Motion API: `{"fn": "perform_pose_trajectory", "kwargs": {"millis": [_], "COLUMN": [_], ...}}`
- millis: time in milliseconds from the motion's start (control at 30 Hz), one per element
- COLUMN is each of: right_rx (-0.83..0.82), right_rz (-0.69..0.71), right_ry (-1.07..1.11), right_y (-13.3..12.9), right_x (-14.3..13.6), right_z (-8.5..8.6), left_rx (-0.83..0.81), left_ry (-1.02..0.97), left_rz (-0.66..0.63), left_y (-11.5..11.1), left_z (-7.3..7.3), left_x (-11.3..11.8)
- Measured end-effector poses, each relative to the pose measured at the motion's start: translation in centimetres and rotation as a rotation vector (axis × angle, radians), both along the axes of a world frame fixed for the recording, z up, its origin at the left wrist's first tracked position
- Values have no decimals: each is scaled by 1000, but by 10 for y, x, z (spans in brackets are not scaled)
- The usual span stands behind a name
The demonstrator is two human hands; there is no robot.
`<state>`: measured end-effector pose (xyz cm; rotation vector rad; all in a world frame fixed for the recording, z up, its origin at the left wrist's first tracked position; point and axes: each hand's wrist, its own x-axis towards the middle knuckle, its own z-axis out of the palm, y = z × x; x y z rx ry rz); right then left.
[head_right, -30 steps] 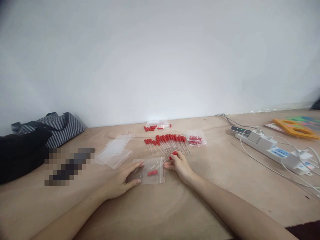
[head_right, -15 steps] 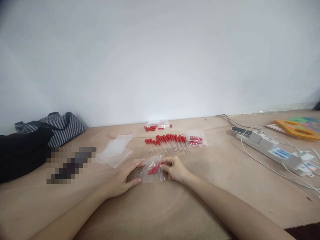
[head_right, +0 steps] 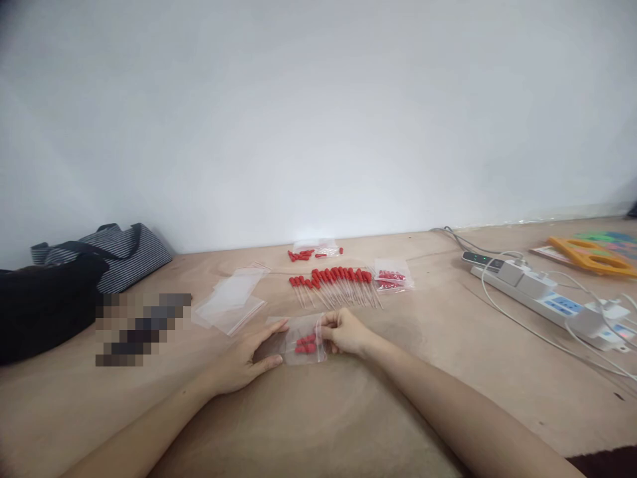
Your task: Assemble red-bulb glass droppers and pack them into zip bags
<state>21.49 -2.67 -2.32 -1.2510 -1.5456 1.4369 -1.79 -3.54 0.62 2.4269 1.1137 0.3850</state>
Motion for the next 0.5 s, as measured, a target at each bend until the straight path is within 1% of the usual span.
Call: {"fn": "perform_pose_trajectory", "kwargs": {"millis": [67, 100, 167, 233, 300, 333, 500], "right_rx": [66, 139, 312, 419, 421, 401, 295], "right_rz": [-78, -143, -275, -342, -347, -347, -357], "right_ry": [-126, -214, -443, -690, -873, -921, -995], "right_y": [8, 13, 22, 32, 40, 45, 65], "right_x": [9, 13, 15, 10, -2, -9, -39], "right_z": [4, 7, 14, 23, 29, 32, 34], "left_rx": [2, 6, 15, 25, 32, 36, 25], "left_ry": [2, 0, -7, -9, -7, -8, -7], "left_rz": [0, 1, -3, -7, -11, -13, -12], "left_y": [0, 0, 0, 1, 1, 1, 0], "left_z": [0, 0, -1, -2, -2, -3, -2], "left_x": [0, 0, 0, 0, 0, 0, 0]}}
